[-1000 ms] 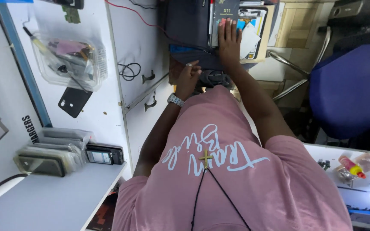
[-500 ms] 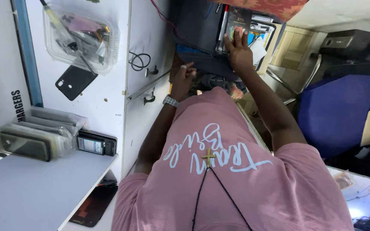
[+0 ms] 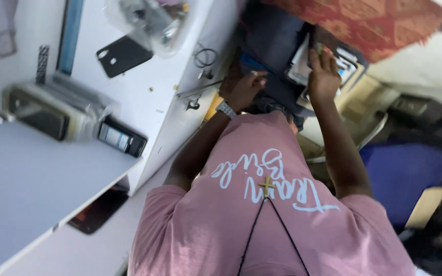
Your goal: Sorting and inspecting various mobile phone components including screens, motherboards, and frames on a repair bench.
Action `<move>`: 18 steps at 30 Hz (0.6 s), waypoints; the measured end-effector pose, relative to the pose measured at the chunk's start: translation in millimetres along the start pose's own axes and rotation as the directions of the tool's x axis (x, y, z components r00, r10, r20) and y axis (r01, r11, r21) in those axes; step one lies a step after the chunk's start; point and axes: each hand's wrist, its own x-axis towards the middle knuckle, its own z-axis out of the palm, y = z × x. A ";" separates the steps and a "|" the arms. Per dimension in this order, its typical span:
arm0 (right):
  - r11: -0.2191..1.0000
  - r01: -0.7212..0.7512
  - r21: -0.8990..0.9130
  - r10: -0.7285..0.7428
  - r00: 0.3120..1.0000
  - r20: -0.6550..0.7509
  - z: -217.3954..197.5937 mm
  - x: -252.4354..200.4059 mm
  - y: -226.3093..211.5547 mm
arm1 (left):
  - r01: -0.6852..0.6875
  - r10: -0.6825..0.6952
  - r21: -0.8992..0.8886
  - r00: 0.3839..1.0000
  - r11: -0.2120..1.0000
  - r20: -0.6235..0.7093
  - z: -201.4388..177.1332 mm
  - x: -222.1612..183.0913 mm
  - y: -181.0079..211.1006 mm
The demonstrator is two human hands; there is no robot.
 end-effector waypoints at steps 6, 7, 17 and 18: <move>0.982 0.071 0.176 -0.055 0.994 -0.095 -62.6 15.5 -55.6 | 0.081 -0.110 -0.564 0.994 0.822 -0.016 19.3 8.3 5.1; 0.965 0.127 0.228 -0.087 0.980 -0.177 -65.7 12.6 -64.7 | 0.118 -0.087 -0.663 0.993 0.739 0.080 19.7 10.5 14.6; 0.677 0.235 0.697 -0.137 0.971 -0.194 -99.6 -0.2 -146.0 | -0.040 -0.181 -0.966 0.979 0.256 -0.089 -13.2 -2.7 121.8; 0.678 0.232 0.697 -0.135 0.972 -0.192 -100.4 -2.4 -148.0 | -0.038 -0.183 -0.966 0.979 0.255 -0.087 -18.9 -7.6 134.2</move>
